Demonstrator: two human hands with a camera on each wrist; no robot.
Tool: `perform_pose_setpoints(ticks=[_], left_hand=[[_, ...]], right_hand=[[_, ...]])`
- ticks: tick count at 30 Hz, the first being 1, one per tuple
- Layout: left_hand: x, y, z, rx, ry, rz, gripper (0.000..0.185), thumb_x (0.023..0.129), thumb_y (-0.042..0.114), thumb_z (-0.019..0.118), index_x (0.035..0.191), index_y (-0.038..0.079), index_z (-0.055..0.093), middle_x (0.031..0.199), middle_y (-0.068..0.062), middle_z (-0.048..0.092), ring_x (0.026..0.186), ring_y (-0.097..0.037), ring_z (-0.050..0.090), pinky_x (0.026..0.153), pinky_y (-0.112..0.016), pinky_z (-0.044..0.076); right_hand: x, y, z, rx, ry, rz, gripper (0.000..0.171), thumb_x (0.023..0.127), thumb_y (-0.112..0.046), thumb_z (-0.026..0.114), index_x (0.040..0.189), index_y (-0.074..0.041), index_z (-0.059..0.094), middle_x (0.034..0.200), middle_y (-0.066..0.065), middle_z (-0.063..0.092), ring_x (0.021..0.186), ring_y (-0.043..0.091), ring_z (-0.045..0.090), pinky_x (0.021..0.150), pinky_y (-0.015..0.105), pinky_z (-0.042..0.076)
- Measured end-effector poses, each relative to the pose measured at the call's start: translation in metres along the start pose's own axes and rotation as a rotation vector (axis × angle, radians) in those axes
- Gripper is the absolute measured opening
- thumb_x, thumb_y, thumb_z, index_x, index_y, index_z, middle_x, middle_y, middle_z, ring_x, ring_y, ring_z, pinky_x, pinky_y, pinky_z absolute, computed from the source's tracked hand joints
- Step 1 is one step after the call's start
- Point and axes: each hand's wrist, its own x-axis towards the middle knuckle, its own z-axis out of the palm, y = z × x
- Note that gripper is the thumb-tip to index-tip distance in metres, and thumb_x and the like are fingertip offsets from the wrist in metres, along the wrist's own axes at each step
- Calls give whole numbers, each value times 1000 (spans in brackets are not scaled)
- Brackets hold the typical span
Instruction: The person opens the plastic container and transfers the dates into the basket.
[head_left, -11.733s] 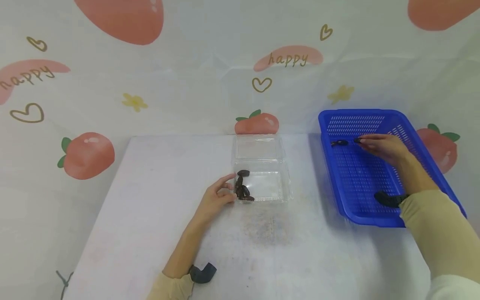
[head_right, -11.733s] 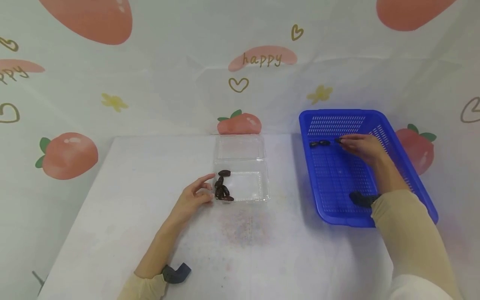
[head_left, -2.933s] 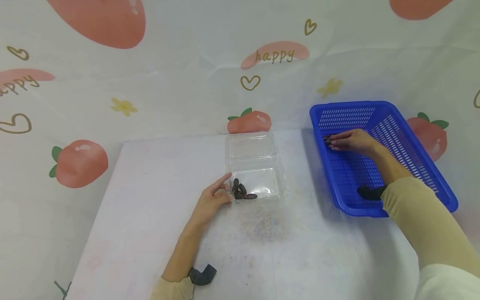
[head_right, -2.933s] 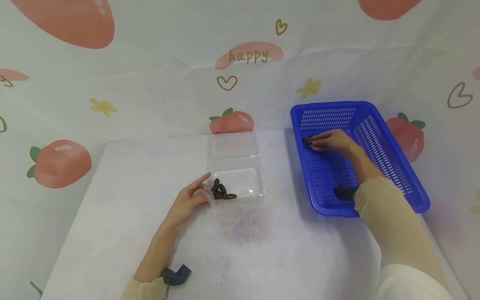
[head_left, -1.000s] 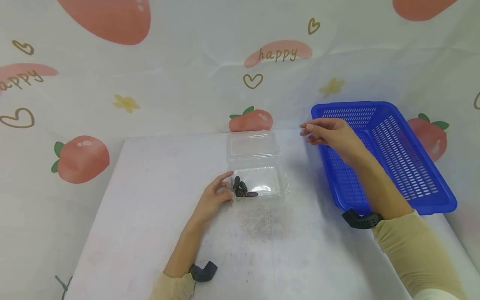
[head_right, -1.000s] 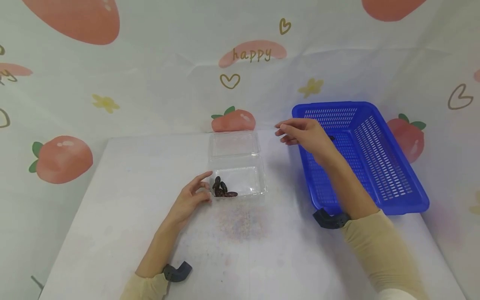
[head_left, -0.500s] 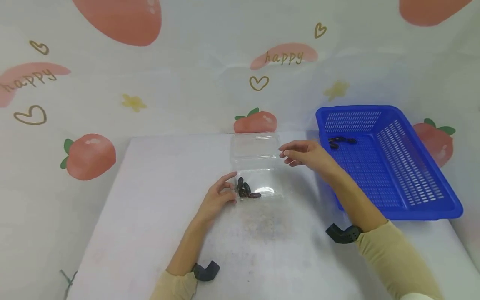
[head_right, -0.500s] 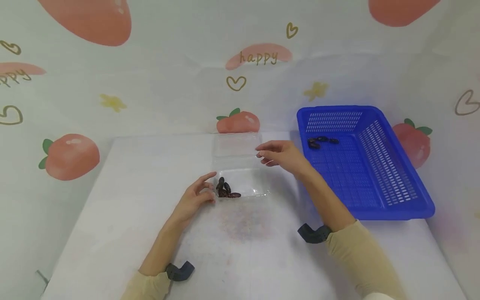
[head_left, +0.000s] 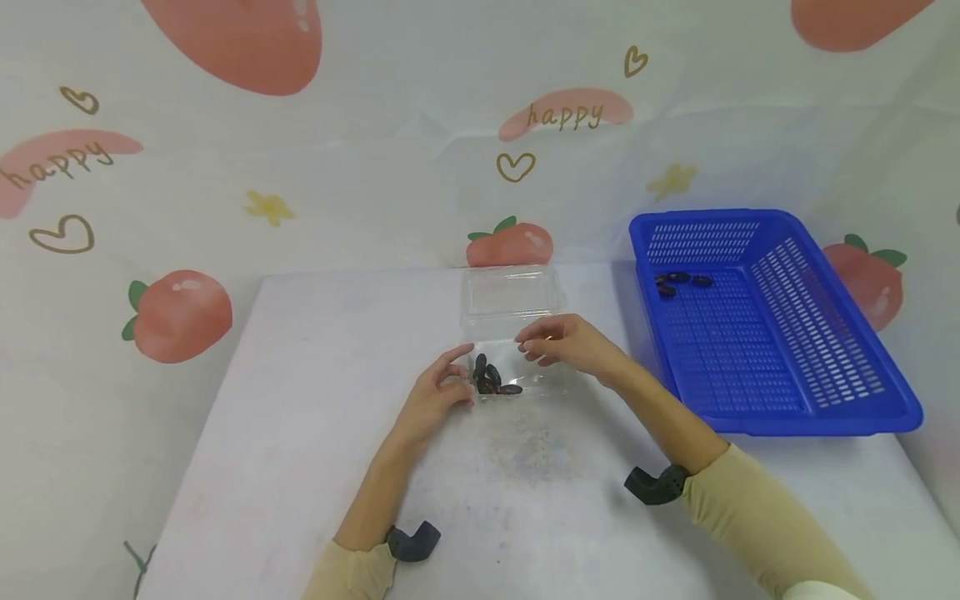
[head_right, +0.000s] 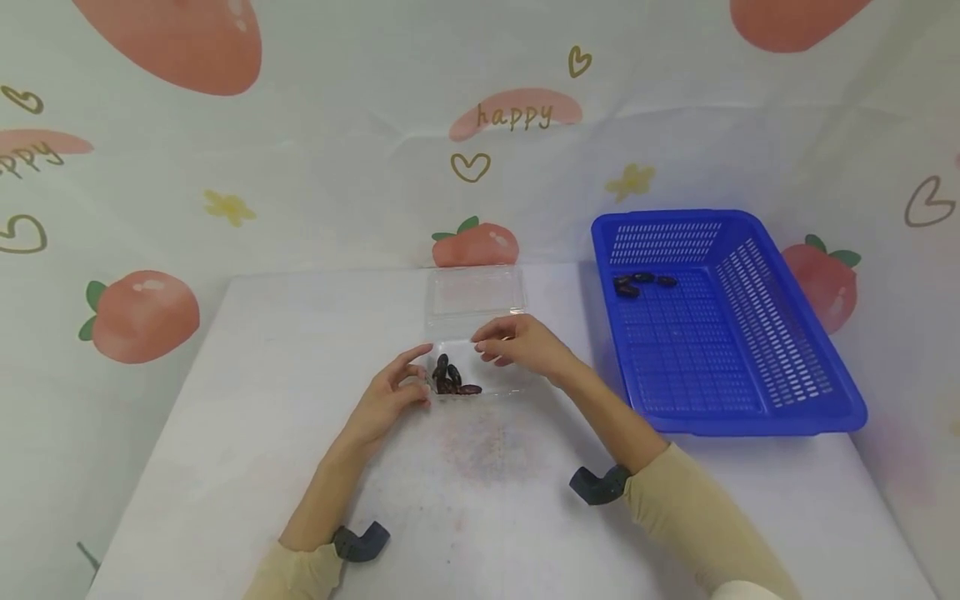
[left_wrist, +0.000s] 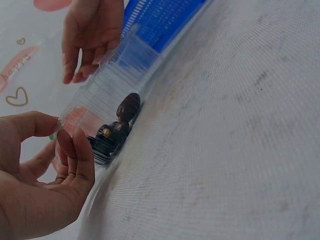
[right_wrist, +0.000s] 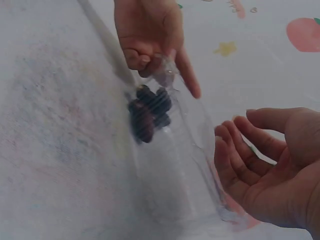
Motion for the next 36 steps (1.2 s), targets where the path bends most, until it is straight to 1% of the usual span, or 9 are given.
perform_pose_setpoints(ticks=[2, 8, 9, 15, 19, 22, 27, 32, 36], left_hand=[[0, 0, 0, 5, 5, 2, 65, 85, -9, 62, 145, 12, 50, 101, -8, 47, 72, -14, 58, 73, -29, 56], [0, 0, -2, 10, 12, 2, 65, 85, -8, 61, 145, 13, 50, 101, -7, 48, 73, -14, 58, 73, -29, 56], [0, 0, -2, 10, 14, 3, 65, 85, -8, 61, 145, 13, 50, 102, -7, 48, 73, -14, 57, 73, -29, 56], [-1, -1, -5, -1, 8, 7, 65, 85, -7, 62, 146, 13, 50, 102, -7, 49, 74, -13, 58, 74, -29, 56], [-1, -1, -5, 1, -2, 10, 65, 85, -6, 61, 146, 14, 49, 103, -7, 48, 73, -13, 58, 74, -29, 56], [-1, -1, -6, 6, 2, 7, 64, 86, -6, 61, 145, 15, 50, 103, -8, 48, 74, -14, 59, 74, -29, 56], [0, -3, -4, 9, 0, 6, 64, 85, -6, 61, 145, 15, 51, 104, -9, 49, 73, -14, 60, 74, -28, 56], [1, -5, -2, 16, -23, 16, 64, 85, -5, 61, 145, 14, 50, 104, -9, 49, 73, -13, 60, 74, -27, 55], [0, -5, -3, 16, -8, 15, 64, 84, -5, 61, 144, 15, 51, 102, -8, 50, 73, -14, 60, 74, -28, 56]], right_hand=[[3, 3, 6, -1, -12, -1, 31, 95, -17, 67, 118, 3, 67, 111, 16, 68, 101, 35, 65, 84, 37, 58], [9, 6, 19, -34, -73, 4, 28, 93, -14, 67, 114, 3, 68, 107, 19, 69, 94, 29, 66, 82, 35, 58], [11, 7, 21, -48, -84, 2, 27, 93, -13, 66, 114, 3, 69, 107, 19, 69, 91, 27, 66, 82, 34, 58], [17, 14, 32, -172, -100, -24, 21, 89, -9, 65, 107, -1, 72, 99, 5, 72, 81, 16, 64, 71, 28, 54], [19, 14, 35, -234, -116, -35, 18, 87, -6, 68, 104, -2, 73, 98, 5, 73, 85, 15, 66, 74, 28, 54], [21, 14, 37, -236, -149, -27, 20, 84, -3, 70, 103, -1, 72, 95, 7, 73, 86, 16, 68, 74, 27, 56], [23, 18, 38, -263, -199, -12, 21, 80, 1, 71, 100, -1, 72, 92, 5, 73, 85, 14, 67, 73, 26, 55], [23, 22, 38, -268, -218, 2, 19, 79, 3, 70, 97, -1, 73, 89, 4, 74, 83, 10, 67, 74, 24, 53], [26, 23, 39, -260, -225, 23, 16, 80, -2, 72, 96, -4, 75, 86, 1, 73, 80, 8, 64, 73, 24, 52]])
